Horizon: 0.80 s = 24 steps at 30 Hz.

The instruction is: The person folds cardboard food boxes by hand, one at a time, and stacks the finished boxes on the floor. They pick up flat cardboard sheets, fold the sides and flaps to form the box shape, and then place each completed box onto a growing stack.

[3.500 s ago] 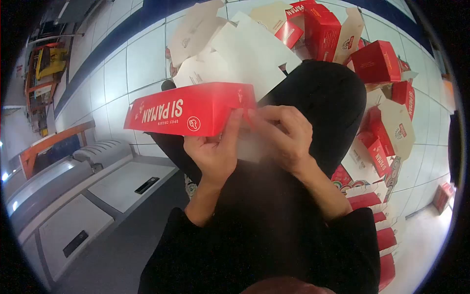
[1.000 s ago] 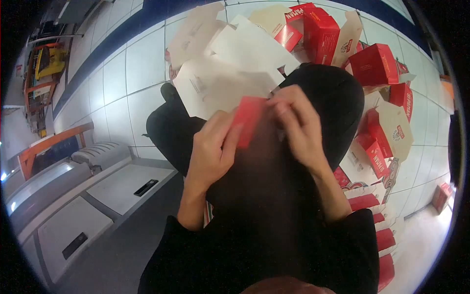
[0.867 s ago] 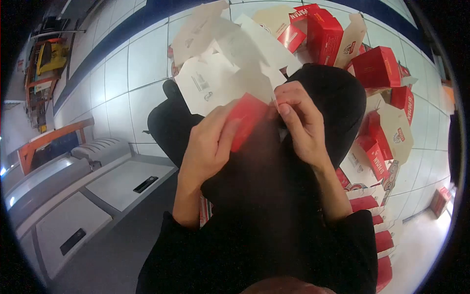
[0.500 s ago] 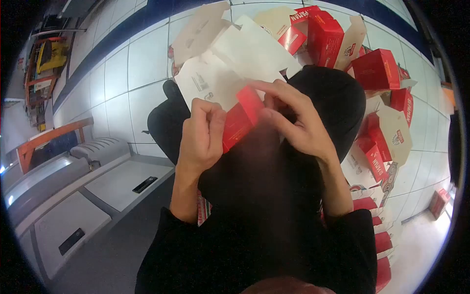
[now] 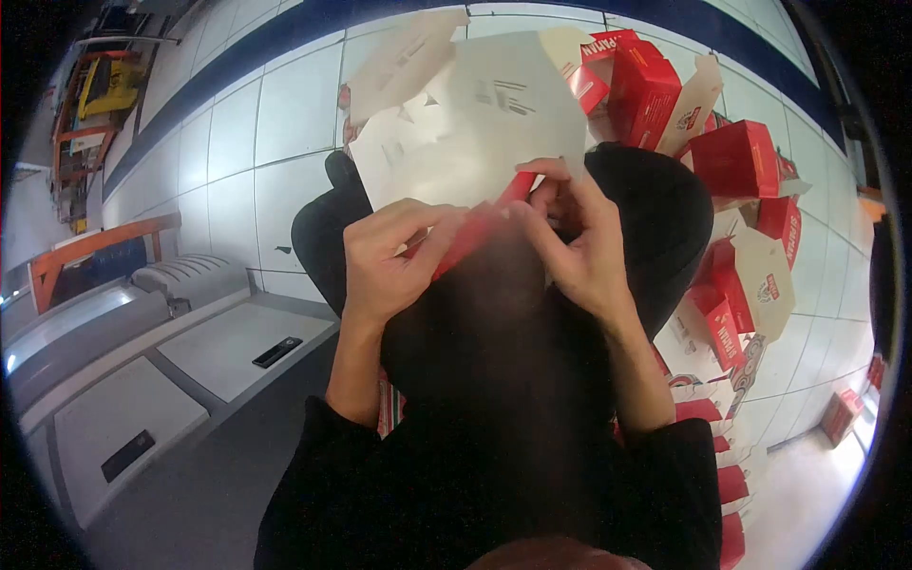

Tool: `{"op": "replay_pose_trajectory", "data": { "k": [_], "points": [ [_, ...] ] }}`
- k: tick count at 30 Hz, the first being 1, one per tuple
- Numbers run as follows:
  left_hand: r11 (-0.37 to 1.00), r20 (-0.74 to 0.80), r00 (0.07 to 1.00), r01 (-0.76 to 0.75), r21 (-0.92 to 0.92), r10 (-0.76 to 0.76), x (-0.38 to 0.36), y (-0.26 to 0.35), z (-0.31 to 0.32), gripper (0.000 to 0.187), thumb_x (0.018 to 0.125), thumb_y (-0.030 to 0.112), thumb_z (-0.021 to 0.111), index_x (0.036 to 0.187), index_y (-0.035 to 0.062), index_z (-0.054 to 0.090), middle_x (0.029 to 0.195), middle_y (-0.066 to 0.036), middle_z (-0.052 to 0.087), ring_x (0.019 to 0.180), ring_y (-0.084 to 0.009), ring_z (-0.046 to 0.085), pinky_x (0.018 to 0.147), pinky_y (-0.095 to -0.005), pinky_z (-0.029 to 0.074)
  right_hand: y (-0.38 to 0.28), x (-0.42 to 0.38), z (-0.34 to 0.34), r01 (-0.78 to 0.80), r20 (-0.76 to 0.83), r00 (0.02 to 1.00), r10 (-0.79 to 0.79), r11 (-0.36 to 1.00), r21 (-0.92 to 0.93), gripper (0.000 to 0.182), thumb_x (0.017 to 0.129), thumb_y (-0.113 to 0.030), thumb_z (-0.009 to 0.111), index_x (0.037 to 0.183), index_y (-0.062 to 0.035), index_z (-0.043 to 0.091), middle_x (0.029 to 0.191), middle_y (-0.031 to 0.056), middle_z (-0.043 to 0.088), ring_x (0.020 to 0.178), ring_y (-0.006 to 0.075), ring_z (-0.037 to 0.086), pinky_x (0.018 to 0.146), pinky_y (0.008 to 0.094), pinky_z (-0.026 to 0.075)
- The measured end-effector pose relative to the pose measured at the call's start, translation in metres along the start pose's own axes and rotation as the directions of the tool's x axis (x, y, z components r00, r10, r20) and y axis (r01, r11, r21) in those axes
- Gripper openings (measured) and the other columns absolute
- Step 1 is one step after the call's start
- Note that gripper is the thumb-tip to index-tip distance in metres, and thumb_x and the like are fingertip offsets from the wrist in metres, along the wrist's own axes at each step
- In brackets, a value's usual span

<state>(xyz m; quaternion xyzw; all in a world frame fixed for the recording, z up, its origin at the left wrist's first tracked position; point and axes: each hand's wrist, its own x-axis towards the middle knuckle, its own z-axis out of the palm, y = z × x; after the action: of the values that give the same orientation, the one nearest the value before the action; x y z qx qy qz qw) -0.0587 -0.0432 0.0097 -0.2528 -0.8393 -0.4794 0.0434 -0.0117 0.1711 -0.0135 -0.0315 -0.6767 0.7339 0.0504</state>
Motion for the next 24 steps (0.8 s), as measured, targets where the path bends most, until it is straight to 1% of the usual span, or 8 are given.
{"op": "replay_pose_trajectory", "data": {
  "k": [5, 7, 8, 10, 13, 14, 16, 24],
  "points": [
    [0.998, -0.071, 0.996, 0.057, 0.017, -0.056, -0.011, -0.012, -0.001, 0.012, 0.095, 0.003, 0.074, 0.107, 0.0004, 0.075, 0.083, -0.006, 0.073, 0.062, -0.0109, 0.063, 0.056, -0.0257, 0.047, -0.013, -0.003, -0.004, 0.142, 0.187, 0.978, -0.097, 0.959, -0.245, 0.032, 0.09, -0.003, 0.077, 0.121, -0.0001, 0.068, 0.091, 0.0103, 0.068, 0.076, 0.0193, 0.066, 0.072, 0.0319, 0.055],
    [0.993, -0.105, 0.991, 0.072, -0.089, -0.081, -0.014, -0.011, -0.001, 0.031, 0.099, -0.001, 0.066, 0.13, -0.0035, 0.062, 0.103, -0.011, 0.073, 0.087, -0.0138, 0.07, 0.069, -0.025, 0.055, -0.01, -0.005, -0.002, 0.187, 0.23, 0.965, -0.123, 0.942, -0.279, 0.032, 0.09, -0.003, 0.077, 0.12, -0.0004, 0.069, 0.089, 0.011, 0.066, 0.074, 0.0211, 0.065, 0.07, 0.0328, 0.054],
    [0.994, -0.109, 0.991, 0.072, -0.088, -0.082, -0.012, -0.009, -0.003, 0.031, 0.099, -0.001, 0.066, 0.13, -0.0035, 0.062, 0.103, -0.011, 0.073, 0.087, -0.0138, 0.07, 0.069, -0.025, 0.055, -0.007, -0.005, -0.001, 0.235, 0.271, 0.951, -0.151, 0.921, -0.309, 0.032, 0.089, -0.002, 0.077, 0.12, -0.0007, 0.069, 0.088, 0.0116, 0.065, 0.073, 0.0228, 0.064, 0.069, 0.0337, 0.053],
    [0.997, 0.034, 0.998, 0.047, 0.068, -0.049, -0.005, -0.003, -0.007, 0.05, 0.101, -0.004, 0.062, 0.147, -0.0009, 0.043, 0.107, -0.013, 0.071, 0.087, -0.0152, 0.071, 0.069, -0.0216, 0.054, -0.001, -0.006, 0.005, 0.274, 0.266, 0.946, -0.185, 0.897, -0.347, 0.031, 0.088, -0.002, 0.077, 0.118, -0.0013, 0.07, 0.086, 0.012, 0.063, 0.07, 0.0254, 0.063, 0.066, 0.0351, 0.052],
    [0.999, 0.016, 1.0, 0.022, -0.05, -0.021, -0.002, -0.005, -0.001, 0.074, 0.099, -0.006, 0.063, 0.16, 0.0017, 0.022, 0.11, -0.014, 0.071, 0.086, -0.0142, 0.072, 0.067, -0.0197, 0.053, 0.003, -0.012, 0.021, 0.244, 0.04, 0.968, -0.249, 0.887, -0.392, 0.032, 0.087, -0.001, 0.078, 0.118, -0.002, 0.07, 0.084, 0.0115, 0.061, 0.069, 0.0251, 0.062, 0.064, 0.035, 0.052],
    [0.999, 0.015, 1.0, 0.022, -0.049, -0.022, 0.0, -0.003, -0.003, 0.074, 0.099, -0.006, 0.063, 0.16, 0.0017, 0.022, 0.11, -0.014, 0.071, 0.086, -0.0142, 0.072, 0.067, -0.0197, 0.053, 0.005, -0.015, 0.024, 0.241, -0.019, 0.962, -0.273, 0.876, -0.418, 0.032, 0.087, -0.001, 0.078, 0.118, -0.0023, 0.07, 0.084, 0.0115, 0.061, 0.07, 0.0249, 0.063, 0.065, 0.0351, 0.053],
    [0.986, 0.086, 0.986, 0.146, -0.076, -0.14, 0.005, 0.003, -0.006, 0.095, 0.098, -0.007, 0.063, 0.166, 0.0032, -0.002, 0.114, -0.015, 0.07, 0.085, -0.0138, 0.072, 0.064, -0.0195, 0.053, 0.009, -0.02, 0.028, 0.234, -0.078, 0.952, -0.297, 0.866, -0.443, 0.032, 0.087, -0.001, 0.078, 0.118, -0.0026, 0.07, 0.084, 0.0114, 0.061, 0.071, 0.0247, 0.064, 0.065, 0.0352, 0.054],
    [0.999, 0.153, 0.988, 0.032, 0.013, -0.034, 0.01, -0.001, -0.003, 0.105, 0.093, -0.01, 0.067, 0.168, 0.0008, -0.005, 0.116, -0.014, 0.07, 0.077, -0.0095, 0.069, 0.062, -0.0187, 0.051, 0.017, -0.019, 0.024, 0.32, 0.224, 0.944, -0.243, 0.84, -0.437, 0.041, 0.085, -0.008, 0.081, 0.124, -0.005, 0.068, 0.1, 0.0147, 0.065, 0.085, 0.034, 0.071, 0.071, 0.0429, 0.058]
  ]
}}
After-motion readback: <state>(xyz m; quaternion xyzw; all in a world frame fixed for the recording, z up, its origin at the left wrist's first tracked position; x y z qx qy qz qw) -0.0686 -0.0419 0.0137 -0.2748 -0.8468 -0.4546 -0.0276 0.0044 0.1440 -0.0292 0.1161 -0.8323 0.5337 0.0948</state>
